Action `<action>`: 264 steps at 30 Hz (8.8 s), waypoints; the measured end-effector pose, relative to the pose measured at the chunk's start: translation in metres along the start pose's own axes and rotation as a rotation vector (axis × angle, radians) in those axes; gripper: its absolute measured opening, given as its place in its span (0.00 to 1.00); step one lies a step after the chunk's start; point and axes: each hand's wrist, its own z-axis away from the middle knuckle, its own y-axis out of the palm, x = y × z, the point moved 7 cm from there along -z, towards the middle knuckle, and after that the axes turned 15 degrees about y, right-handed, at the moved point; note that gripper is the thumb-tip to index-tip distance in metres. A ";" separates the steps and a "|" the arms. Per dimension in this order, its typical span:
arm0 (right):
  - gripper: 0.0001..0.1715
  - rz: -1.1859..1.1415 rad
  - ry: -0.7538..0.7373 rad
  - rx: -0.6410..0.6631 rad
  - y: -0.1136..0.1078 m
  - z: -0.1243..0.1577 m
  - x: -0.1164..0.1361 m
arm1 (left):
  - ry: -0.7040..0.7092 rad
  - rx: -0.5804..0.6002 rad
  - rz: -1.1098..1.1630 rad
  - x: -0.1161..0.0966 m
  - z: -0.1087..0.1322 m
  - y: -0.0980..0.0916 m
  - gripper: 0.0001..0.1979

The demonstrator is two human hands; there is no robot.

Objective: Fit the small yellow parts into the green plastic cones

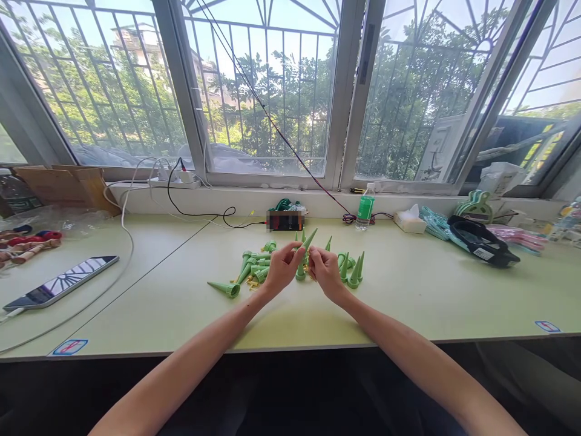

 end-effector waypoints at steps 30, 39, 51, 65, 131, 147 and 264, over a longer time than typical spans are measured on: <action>0.24 0.017 -0.063 0.021 -0.004 -0.004 -0.009 | -0.050 -0.032 0.119 0.006 0.003 0.003 0.17; 0.23 0.175 -0.131 -0.014 -0.006 0.002 0.002 | -0.084 -0.015 0.205 0.004 0.003 0.004 0.18; 0.19 0.366 -0.308 -0.118 -0.010 0.008 0.013 | -0.197 0.005 0.288 0.000 0.004 0.007 0.22; 0.17 0.697 -0.725 -0.238 0.002 0.026 0.030 | -0.288 0.048 0.355 0.009 0.009 0.011 0.23; 0.24 0.652 -0.670 -0.177 0.004 0.025 0.026 | -0.614 0.309 0.811 0.010 0.026 0.044 0.25; 0.26 0.639 -0.678 -0.152 0.005 0.026 0.025 | -0.629 0.311 0.914 0.006 0.028 0.047 0.24; 0.05 0.974 -0.113 -0.100 -0.023 0.017 -0.018 | 0.089 0.474 -0.463 -0.002 0.025 -0.001 0.16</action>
